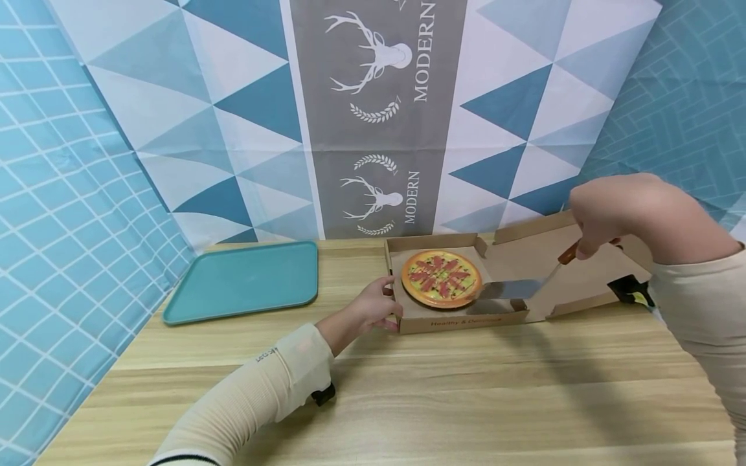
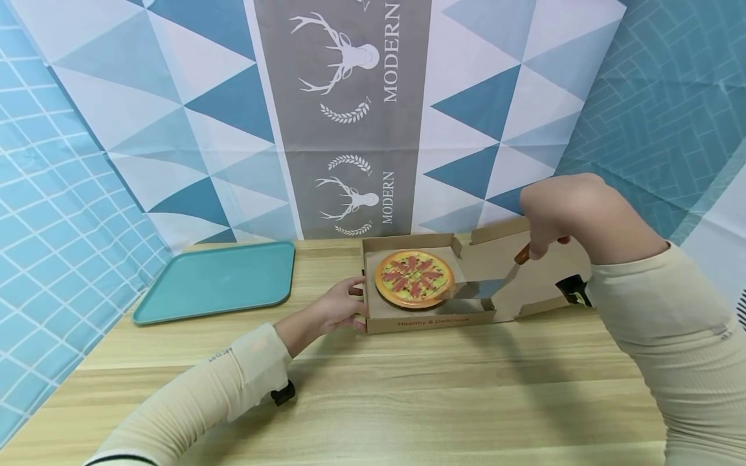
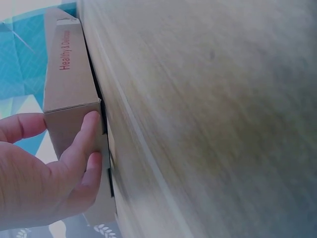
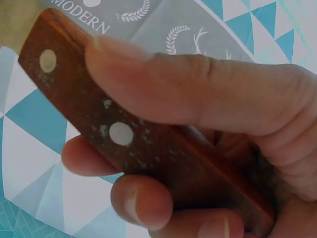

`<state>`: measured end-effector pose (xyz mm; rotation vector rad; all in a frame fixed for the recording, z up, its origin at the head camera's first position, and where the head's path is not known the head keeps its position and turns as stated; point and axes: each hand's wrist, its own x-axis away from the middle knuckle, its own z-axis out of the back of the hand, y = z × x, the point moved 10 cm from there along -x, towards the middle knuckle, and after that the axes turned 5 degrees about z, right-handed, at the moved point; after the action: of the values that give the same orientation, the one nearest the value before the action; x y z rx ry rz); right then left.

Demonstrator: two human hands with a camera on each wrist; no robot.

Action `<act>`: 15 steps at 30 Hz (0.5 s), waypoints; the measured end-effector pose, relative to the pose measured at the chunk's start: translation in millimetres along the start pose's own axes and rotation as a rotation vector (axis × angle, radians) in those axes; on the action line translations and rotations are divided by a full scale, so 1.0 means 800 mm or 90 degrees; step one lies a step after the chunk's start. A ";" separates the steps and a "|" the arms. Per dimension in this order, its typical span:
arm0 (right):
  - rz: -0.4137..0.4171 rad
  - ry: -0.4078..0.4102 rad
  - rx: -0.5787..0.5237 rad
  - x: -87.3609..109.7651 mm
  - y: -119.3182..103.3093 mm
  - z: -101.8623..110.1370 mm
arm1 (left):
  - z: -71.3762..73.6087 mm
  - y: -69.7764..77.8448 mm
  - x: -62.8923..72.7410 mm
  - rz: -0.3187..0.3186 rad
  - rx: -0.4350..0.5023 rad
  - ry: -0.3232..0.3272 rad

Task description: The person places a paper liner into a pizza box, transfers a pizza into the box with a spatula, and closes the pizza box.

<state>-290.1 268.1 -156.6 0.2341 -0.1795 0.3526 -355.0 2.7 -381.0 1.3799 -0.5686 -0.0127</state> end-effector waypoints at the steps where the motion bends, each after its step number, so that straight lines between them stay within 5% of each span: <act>1: -0.001 0.006 0.003 0.001 0.000 0.001 | 0.000 0.000 0.000 -0.001 -0.001 -0.001; 15: -0.011 0.123 -0.027 0.013 0.001 -0.008 | 0.003 0.006 0.003 -0.019 0.032 -0.008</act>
<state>-280.3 273.7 -160.2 0.1580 0.0055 0.3522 -355.0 0.9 -375.6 1.4386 -0.5620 -0.0310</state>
